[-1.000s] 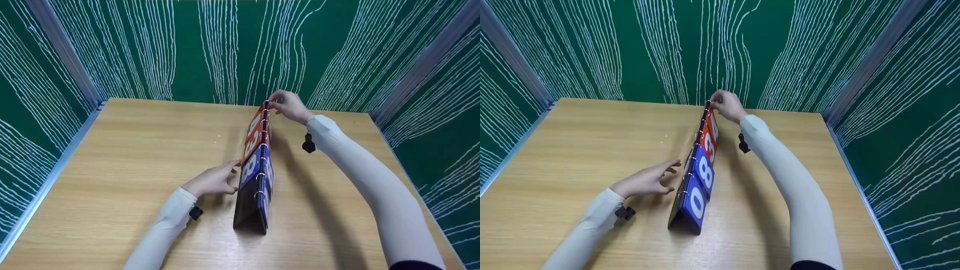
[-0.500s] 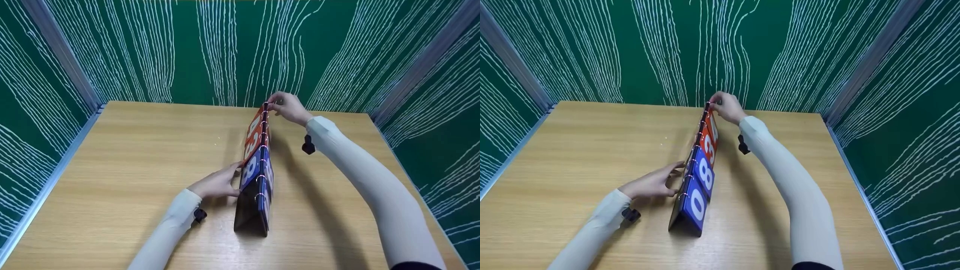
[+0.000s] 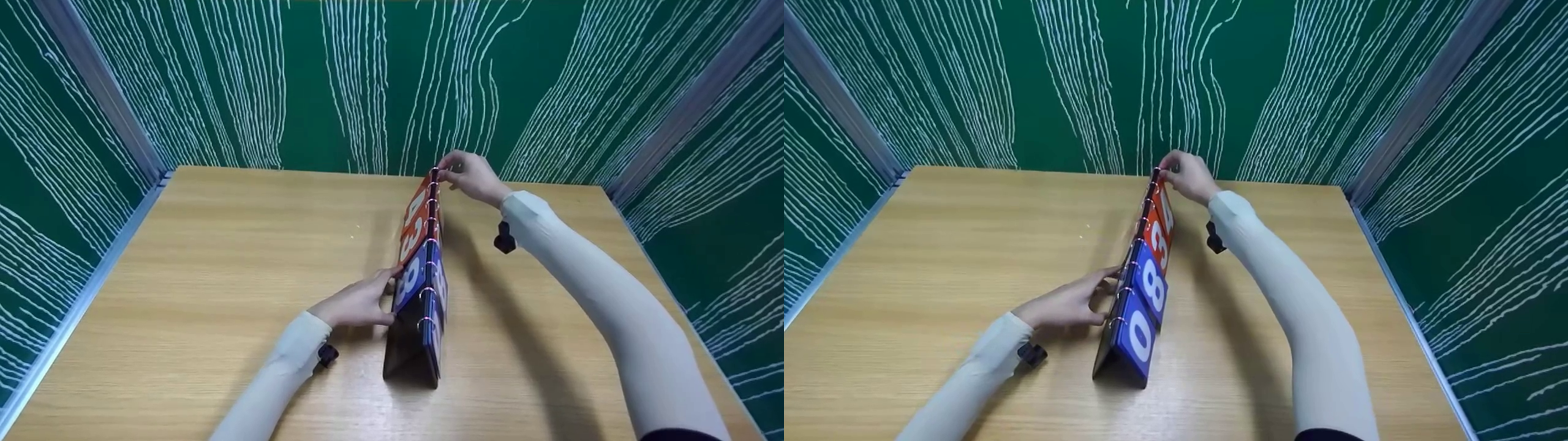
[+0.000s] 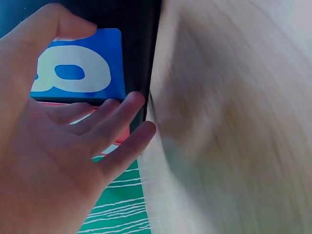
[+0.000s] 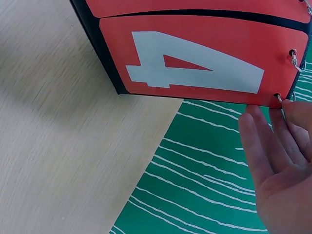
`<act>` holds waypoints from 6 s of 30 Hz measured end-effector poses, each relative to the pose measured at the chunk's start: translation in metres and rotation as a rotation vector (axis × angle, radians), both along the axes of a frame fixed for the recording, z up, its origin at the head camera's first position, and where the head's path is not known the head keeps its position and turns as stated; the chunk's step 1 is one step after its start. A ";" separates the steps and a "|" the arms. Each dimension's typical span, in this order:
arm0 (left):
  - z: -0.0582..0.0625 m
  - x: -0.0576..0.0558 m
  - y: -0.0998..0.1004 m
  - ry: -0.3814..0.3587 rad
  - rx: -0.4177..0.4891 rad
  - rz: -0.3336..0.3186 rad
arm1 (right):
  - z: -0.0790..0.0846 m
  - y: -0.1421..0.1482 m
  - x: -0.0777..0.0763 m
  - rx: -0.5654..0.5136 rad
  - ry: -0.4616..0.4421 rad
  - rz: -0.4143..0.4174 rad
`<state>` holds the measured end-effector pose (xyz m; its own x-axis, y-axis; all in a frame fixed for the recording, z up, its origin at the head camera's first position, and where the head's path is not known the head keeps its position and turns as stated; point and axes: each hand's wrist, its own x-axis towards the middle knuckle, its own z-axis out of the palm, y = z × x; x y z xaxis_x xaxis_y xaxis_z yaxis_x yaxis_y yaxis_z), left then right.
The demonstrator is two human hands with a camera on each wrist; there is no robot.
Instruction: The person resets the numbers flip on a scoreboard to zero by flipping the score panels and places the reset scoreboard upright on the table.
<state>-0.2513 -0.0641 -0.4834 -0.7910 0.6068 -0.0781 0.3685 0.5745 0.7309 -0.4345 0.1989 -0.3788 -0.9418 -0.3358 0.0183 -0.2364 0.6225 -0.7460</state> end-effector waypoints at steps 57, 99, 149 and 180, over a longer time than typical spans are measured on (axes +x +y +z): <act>0.025 0.019 -0.030 0.402 -0.051 0.476 | 0.000 -0.002 -0.001 0.004 -0.031 -0.011; 0.115 0.038 0.063 0.456 0.215 0.372 | -0.001 0.000 -0.003 -0.020 -0.046 -0.001; 0.100 0.037 0.074 0.527 -0.091 0.057 | -0.002 0.000 -0.003 -0.033 -0.030 -0.008; 0.097 0.037 0.061 0.581 -0.034 0.130 | -0.005 0.002 0.033 -0.139 0.118 -0.055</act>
